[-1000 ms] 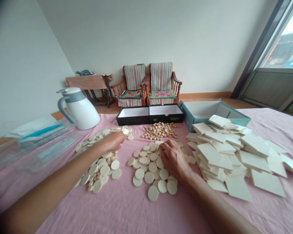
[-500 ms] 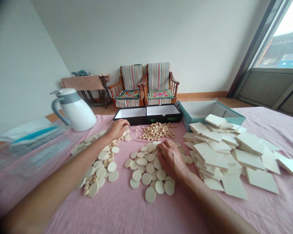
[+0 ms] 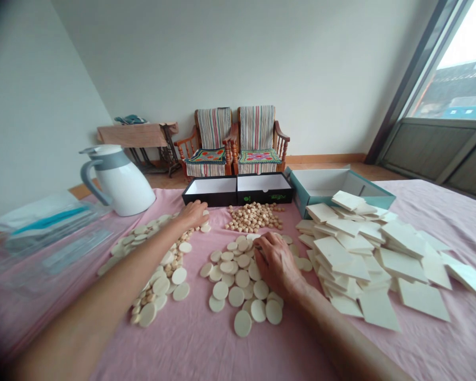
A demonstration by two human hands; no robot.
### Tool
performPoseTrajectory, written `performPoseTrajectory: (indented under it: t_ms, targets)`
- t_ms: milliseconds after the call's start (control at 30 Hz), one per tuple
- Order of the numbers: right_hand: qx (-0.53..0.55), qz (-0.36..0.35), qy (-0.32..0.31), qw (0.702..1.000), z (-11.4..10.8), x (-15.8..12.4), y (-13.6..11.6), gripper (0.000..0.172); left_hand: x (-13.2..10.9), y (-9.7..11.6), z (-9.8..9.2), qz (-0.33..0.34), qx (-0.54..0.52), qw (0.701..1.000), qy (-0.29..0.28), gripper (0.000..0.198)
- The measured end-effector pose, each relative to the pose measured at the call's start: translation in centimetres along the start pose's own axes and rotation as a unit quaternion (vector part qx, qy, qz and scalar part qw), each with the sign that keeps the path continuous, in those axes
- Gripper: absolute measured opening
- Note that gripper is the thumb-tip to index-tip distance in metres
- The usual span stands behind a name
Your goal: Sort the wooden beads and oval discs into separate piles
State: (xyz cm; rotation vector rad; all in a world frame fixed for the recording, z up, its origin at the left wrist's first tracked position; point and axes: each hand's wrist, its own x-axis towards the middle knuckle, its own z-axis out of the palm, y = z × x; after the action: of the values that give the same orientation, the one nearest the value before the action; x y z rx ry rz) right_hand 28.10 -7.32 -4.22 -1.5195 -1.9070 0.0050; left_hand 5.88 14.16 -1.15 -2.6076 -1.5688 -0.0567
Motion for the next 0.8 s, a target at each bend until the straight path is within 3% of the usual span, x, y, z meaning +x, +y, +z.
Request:
performPoseTrajectory:
  t_ms: [100,267,500,567,733,800]
  targets:
    - [-0.001,-0.006,0.003,1.000,0.1,0.0,0.2,0.015,-0.3,-0.5,-0.7,0.020,-0.015,1.000,-0.014,0.021]
    - [0.004,-0.005,0.011,1.000,0.2,-0.1,0.3,0.015,-1.0,-2.1,-2.1,0.096,-0.064,0.989,-0.089,0.014]
    - [0.001,-0.006,0.006,1.000,0.1,-0.1,0.1,0.016,-3.8,-2.6,-3.5,0.235,-0.141,0.942,-0.193,0.020]
    - [-0.002,-0.007,0.004,1.000,0.1,-0.1,0.1,0.017,-4.1,-2.3,-3.7,0.240,-0.151,0.941,-0.184,0.024]
    - [-0.004,-0.009,0.008,1.000,0.1,-0.1,0.2,0.017,-2.9,-1.2,-2.8,0.198,-0.155,0.966,-0.063,0.026]
    - [-0.003,-0.011,0.008,1.000,0.2,-0.1,0.2,0.016,-2.5,-0.6,-2.2,0.204,-0.153,0.966,-0.044,0.026]
